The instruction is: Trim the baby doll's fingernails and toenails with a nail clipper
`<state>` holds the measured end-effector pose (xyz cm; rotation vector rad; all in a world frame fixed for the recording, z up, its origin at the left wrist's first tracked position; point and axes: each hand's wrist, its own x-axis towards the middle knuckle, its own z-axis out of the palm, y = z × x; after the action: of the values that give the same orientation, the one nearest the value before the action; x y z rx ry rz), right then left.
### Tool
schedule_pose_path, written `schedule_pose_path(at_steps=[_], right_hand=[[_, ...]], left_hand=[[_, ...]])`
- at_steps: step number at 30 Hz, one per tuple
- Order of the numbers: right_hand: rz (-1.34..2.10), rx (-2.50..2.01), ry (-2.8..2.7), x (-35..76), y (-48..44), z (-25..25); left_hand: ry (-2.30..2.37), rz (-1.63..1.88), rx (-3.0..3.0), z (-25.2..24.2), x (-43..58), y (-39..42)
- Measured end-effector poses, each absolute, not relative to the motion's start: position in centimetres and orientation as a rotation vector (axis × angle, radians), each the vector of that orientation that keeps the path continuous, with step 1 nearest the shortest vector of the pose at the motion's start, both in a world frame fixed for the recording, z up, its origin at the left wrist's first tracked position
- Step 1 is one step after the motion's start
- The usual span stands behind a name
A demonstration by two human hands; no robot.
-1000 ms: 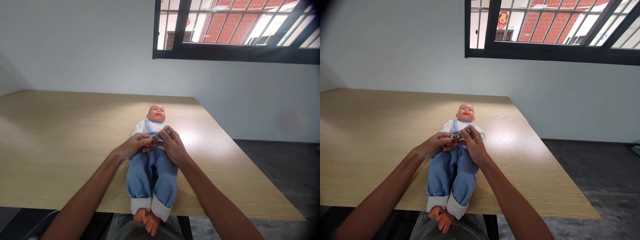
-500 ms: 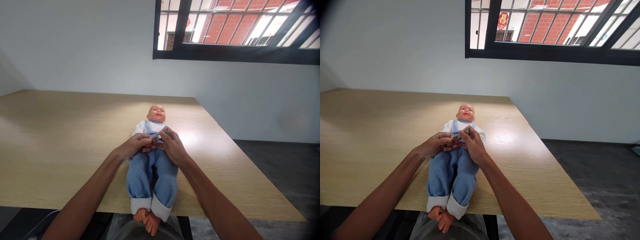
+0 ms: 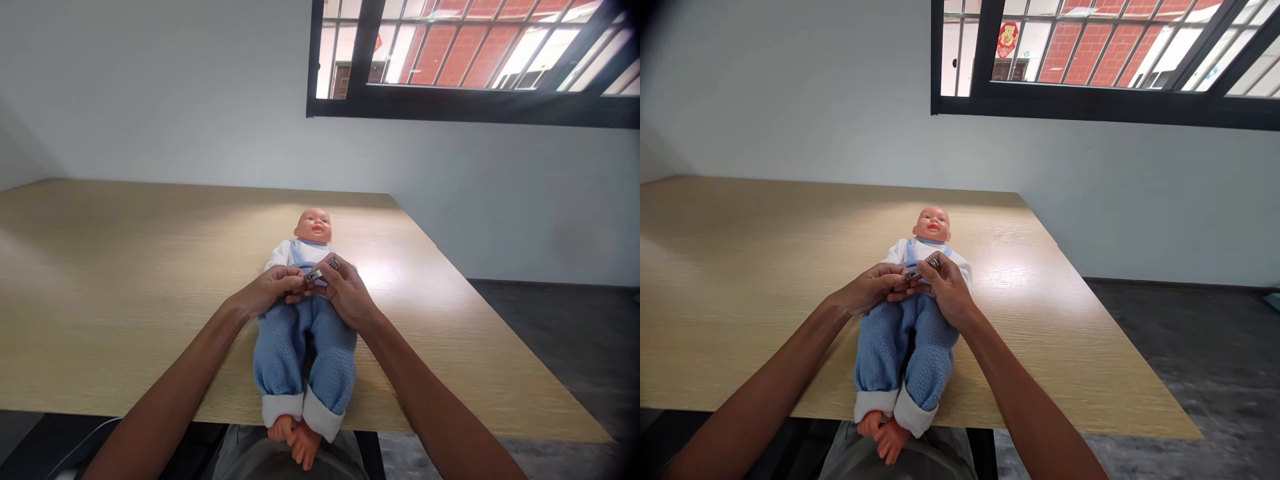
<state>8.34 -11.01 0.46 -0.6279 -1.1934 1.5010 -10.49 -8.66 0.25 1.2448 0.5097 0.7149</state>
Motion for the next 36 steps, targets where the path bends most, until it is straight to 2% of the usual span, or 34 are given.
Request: schedule_pose_path(at_steps=[36], right_hand=[[1.499,-0.587,-1.168,8.36,-10.98,-0.01]], left_hand=[[0.455,0.715,1.305,-0.16,-10.64,-8.50]])
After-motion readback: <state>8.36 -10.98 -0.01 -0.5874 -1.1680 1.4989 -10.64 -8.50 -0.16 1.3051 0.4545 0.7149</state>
